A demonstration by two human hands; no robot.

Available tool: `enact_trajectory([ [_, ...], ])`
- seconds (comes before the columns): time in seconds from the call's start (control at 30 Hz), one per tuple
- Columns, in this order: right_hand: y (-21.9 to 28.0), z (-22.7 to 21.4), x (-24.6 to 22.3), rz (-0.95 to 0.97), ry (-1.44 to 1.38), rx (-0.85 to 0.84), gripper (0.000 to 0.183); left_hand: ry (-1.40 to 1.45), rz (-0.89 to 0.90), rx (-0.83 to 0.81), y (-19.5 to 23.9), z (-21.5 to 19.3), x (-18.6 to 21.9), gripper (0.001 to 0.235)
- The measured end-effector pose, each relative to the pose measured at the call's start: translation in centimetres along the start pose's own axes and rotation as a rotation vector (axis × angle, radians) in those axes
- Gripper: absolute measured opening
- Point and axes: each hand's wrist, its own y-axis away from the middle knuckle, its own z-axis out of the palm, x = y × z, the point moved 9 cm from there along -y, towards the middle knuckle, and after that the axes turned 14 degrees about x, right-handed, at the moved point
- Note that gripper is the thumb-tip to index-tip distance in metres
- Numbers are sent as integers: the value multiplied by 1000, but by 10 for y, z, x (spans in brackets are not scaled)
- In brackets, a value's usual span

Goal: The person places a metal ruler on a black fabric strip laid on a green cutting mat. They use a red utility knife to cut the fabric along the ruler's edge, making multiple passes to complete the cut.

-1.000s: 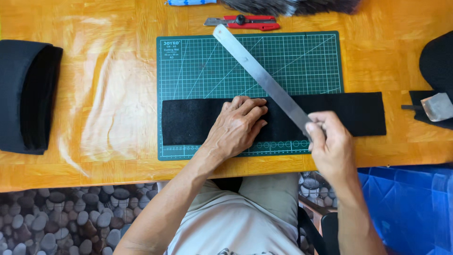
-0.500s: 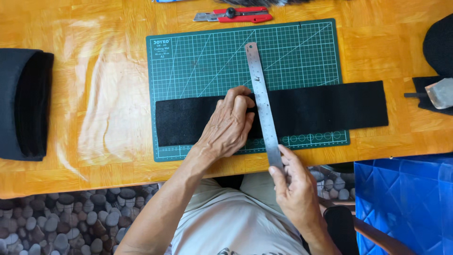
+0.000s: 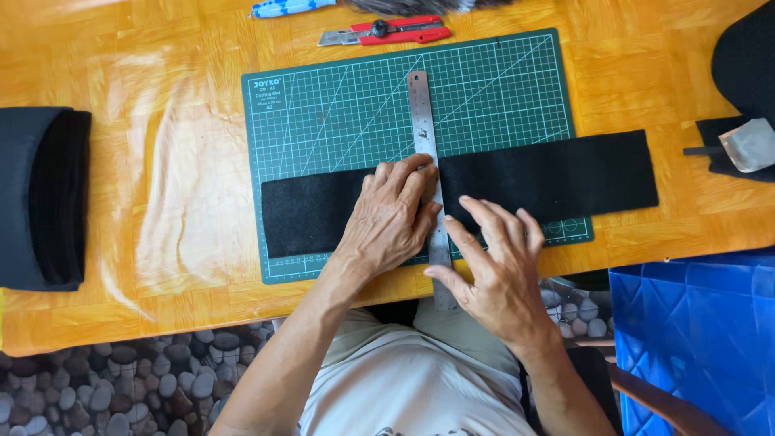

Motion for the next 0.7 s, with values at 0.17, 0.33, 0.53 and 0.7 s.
enact_trajectory([
  [0.17,8,20,9,-28,-70,-52,71,-4,-9,-6,-2,1,-1,42],
  [0.33,9,17,8,-26,-92,-31,66,19,-11,3,-3,0,2,42],
  [0.53,8,16,7,-17,-89,-33,67,0,-23,-14,-2,1,1,45],
  [0.7,8,16,8,-7,-92,-15,66,-25,-10,-2,-1,4,0,47],
])
